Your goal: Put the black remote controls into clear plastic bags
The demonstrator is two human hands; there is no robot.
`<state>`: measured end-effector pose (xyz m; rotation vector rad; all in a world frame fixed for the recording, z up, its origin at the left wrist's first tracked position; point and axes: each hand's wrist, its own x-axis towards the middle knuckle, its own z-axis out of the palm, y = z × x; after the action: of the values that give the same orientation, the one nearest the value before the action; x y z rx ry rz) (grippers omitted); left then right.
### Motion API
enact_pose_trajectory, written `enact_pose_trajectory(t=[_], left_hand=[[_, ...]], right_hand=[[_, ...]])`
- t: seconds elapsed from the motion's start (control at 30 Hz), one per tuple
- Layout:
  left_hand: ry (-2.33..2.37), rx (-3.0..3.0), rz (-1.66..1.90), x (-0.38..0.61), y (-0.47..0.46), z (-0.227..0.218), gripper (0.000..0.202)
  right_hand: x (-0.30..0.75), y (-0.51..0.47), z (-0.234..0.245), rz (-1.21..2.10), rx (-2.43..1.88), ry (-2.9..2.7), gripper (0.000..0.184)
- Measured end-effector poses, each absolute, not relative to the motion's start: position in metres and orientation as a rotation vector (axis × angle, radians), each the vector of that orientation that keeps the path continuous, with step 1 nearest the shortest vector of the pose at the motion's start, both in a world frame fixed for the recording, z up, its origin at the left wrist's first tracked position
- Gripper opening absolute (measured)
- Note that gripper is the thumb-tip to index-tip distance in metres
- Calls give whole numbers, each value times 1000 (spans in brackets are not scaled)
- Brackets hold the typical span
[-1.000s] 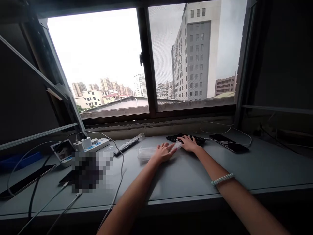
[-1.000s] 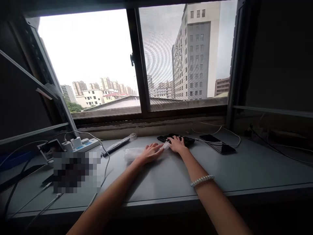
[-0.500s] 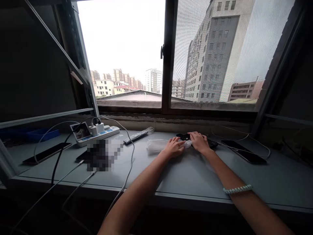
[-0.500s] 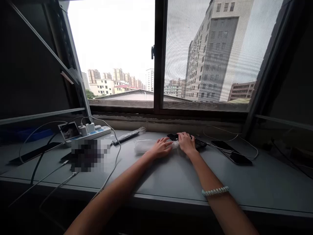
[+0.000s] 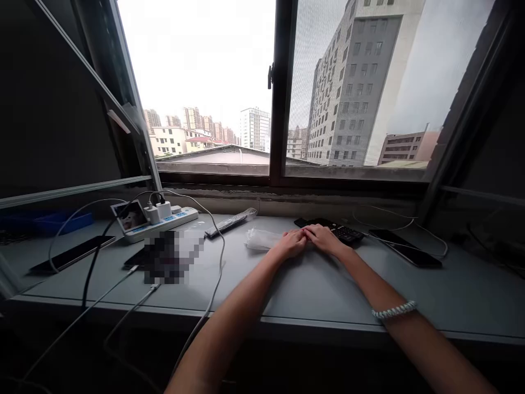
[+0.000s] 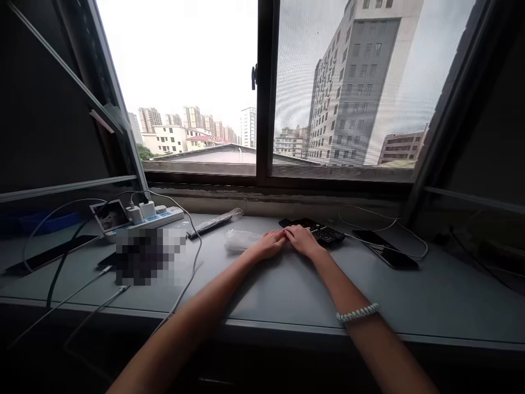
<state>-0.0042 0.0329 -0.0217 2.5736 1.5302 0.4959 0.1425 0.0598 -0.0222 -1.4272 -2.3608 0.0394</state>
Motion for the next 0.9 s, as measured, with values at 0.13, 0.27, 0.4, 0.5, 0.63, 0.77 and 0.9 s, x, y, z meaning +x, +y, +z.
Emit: enact_pose_trajectory(t=[0.13, 0.27, 0.4, 0.5, 0.63, 0.77, 0.9], left_hand=[[1933, 2455, 587, -11, 38, -26, 36], [2155, 2325, 565, -26, 44, -24, 37], [2277, 2215, 521, -39, 47, -21, 43], [2388, 2095, 582, -47, 47, -17, 45], [2541, 1955, 740, -62, 46, -8, 38], [2682, 1846, 805, -81, 48, -1, 43], [2753, 1692, 738, -100, 55, -7, 52]], right_hand=[[142, 59, -24, -6, -1420, -2398, 32], [144, 61, -27, -12, -1412, -2395, 31], [146, 63, -30, -20, -1414, -2375, 32], [147, 64, -32, 4, -1423, -2360, 32], [147, 61, -32, 85, -1423, -2300, 31], [147, 61, -32, 140, -1414, -2255, 32], [148, 65, -30, 145, -1427, -2299, 32]])
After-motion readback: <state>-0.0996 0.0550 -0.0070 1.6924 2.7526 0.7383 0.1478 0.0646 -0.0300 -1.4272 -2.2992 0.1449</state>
